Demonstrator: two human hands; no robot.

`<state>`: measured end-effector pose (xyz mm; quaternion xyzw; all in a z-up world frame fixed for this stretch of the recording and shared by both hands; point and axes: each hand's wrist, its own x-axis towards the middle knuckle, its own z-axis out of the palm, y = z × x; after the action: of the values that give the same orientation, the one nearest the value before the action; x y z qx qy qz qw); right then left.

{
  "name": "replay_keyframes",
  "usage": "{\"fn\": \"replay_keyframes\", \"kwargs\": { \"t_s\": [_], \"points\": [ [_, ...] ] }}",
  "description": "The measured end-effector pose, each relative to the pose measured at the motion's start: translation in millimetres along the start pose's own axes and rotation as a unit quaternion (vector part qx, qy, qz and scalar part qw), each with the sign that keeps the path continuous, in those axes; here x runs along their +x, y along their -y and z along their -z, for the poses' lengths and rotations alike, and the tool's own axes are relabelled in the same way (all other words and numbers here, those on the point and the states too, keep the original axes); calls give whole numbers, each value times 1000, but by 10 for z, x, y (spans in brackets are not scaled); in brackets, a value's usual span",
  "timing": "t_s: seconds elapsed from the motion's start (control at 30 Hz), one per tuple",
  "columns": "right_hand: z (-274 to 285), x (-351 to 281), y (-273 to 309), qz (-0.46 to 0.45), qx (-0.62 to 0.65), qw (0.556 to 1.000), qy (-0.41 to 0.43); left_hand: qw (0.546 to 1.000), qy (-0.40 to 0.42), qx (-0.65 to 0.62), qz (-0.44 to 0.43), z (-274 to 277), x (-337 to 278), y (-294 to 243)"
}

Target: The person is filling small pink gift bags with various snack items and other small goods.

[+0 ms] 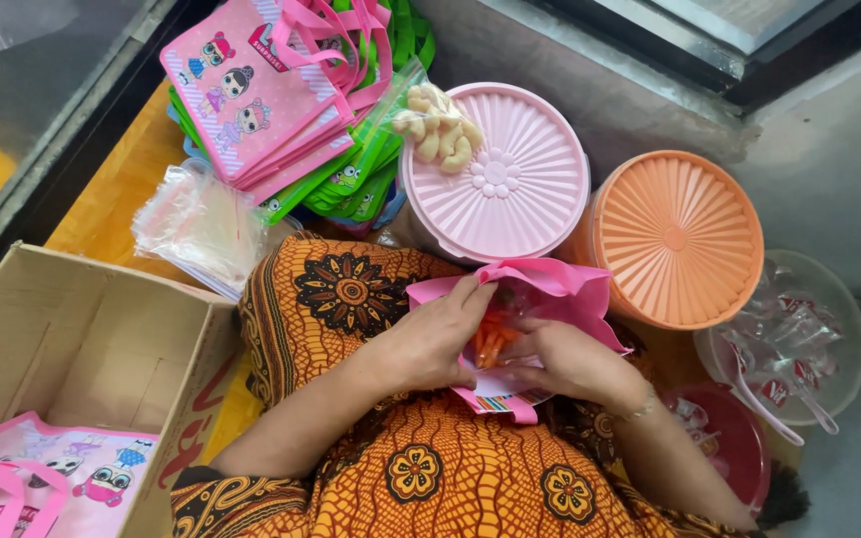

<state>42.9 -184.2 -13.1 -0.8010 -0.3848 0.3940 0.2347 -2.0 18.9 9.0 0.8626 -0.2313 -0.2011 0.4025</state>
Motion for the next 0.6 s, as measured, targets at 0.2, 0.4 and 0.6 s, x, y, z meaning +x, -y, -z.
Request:
{"fn": "replay_keyframes", "kwargs": {
  "t_s": [0.2, 0.4, 0.6],
  "points": [
    [783, -103, 684, 88, 34, 989, -110, 999, 5, -42, -5, 103, -38, -148],
    [1020, 1159, 141, 56, -100, 930, -348, 1000, -4, -4, -16, -111, 3, -30],
    [783, 2075, -59, -102, -272, 874, -389, 1000, 1, 6, -25, -137, -59, -10]
  ]
}}
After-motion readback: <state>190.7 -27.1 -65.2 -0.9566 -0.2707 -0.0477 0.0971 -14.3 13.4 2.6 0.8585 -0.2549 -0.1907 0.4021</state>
